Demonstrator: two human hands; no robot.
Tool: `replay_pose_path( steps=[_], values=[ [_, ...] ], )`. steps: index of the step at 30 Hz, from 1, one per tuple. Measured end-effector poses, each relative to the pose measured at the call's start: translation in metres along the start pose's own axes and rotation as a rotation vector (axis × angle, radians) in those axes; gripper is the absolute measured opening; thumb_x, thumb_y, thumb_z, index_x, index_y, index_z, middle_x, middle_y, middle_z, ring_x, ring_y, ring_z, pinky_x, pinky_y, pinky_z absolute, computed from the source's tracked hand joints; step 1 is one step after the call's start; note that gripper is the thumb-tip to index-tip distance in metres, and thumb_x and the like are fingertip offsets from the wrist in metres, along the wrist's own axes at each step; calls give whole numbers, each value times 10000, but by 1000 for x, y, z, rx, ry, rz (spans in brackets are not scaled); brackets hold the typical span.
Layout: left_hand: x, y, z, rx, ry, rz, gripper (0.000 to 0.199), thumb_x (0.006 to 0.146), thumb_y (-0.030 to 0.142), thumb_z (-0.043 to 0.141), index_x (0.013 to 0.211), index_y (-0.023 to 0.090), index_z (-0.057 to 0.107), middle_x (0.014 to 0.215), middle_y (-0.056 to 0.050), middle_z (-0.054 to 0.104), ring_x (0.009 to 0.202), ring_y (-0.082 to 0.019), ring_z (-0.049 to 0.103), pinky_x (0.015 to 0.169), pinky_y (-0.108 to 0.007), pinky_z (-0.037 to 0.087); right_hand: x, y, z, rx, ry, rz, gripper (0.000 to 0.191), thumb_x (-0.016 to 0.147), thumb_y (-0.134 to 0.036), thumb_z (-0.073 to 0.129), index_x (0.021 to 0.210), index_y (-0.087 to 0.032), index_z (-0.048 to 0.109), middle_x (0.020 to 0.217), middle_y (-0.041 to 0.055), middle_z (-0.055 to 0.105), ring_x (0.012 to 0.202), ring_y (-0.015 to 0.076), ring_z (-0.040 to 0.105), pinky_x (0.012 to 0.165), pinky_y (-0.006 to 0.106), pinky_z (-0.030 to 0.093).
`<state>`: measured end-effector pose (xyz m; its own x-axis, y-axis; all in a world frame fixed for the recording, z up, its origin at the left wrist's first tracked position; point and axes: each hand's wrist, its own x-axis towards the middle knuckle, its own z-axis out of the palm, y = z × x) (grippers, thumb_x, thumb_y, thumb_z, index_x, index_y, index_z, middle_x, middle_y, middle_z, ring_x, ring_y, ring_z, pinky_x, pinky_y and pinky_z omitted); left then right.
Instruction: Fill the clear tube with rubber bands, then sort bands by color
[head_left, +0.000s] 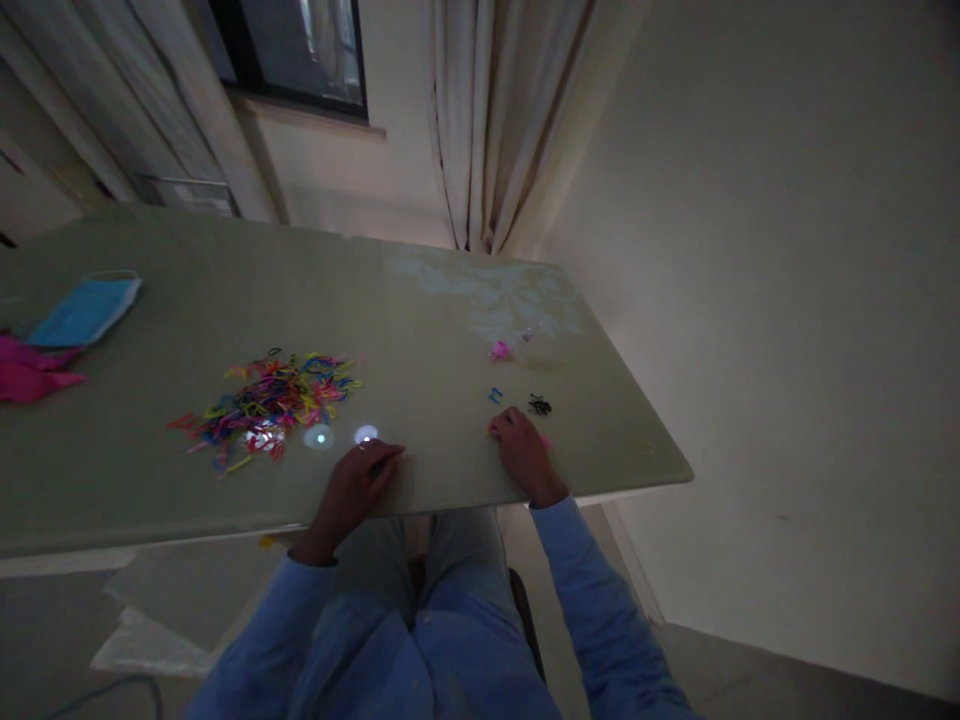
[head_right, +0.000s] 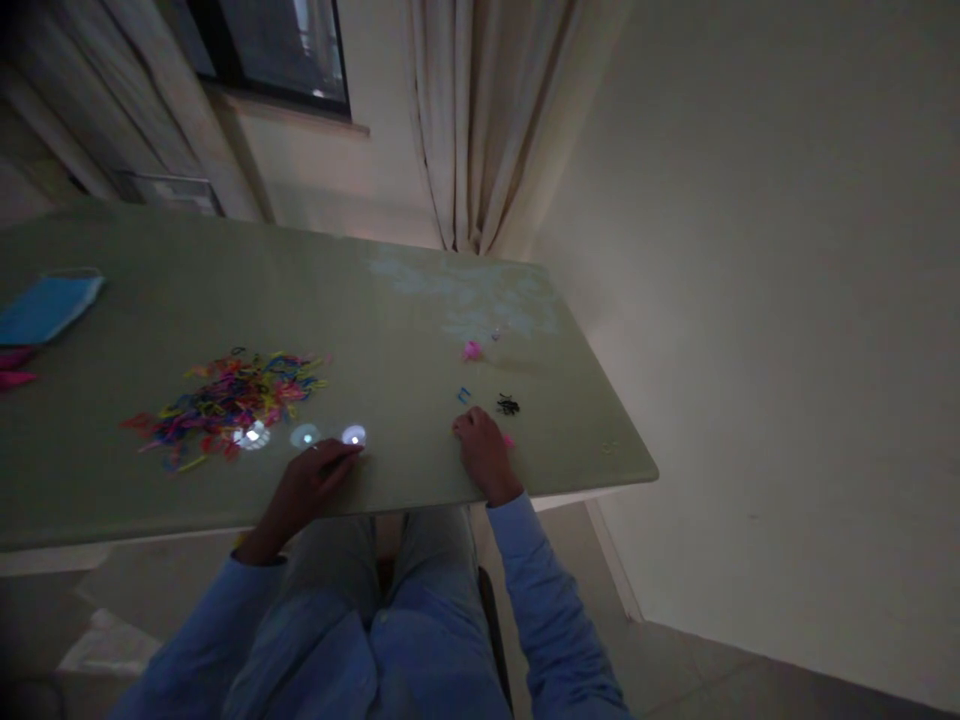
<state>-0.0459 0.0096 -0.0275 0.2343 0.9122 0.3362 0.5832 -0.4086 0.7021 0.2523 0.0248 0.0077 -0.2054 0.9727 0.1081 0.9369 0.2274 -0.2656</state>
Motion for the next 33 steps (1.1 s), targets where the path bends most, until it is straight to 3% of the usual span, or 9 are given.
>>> replay_pose_path(
  steps=[15,24,29,33],
  values=[
    [0,4,0,4,7,31,232,921,301,521,961,203,728,905,-70,728,857,-203,673,790,-333,540,7,-15,15,41,45,-41,208,938,-82,471,949,-173,658,980,105,600,939,232,571,838,340,464],
    [0,9,-2,-27,3,42,211,903,230,529,964,181,725,885,-72,723,823,-190,666,759,-311,528,-11,-12,2,138,192,-23,278,944,-92,435,1052,-185,674,970,109,605,932,235,591,831,347,493],
    [0,12,-2,-77,21,11,209,895,234,539,949,180,734,865,-72,724,822,-187,658,761,-306,514,-27,-40,5,280,229,-80,244,999,-202,411,1045,-183,650,964,101,622,910,219,618,826,342,510],
    [2,19,-8,-203,41,-53,210,895,256,551,937,175,741,832,-65,721,778,-170,657,726,-282,501,-29,-67,15,392,120,-191,232,1002,-299,442,1064,-194,639,967,94,664,909,214,647,813,331,528]
  ],
)
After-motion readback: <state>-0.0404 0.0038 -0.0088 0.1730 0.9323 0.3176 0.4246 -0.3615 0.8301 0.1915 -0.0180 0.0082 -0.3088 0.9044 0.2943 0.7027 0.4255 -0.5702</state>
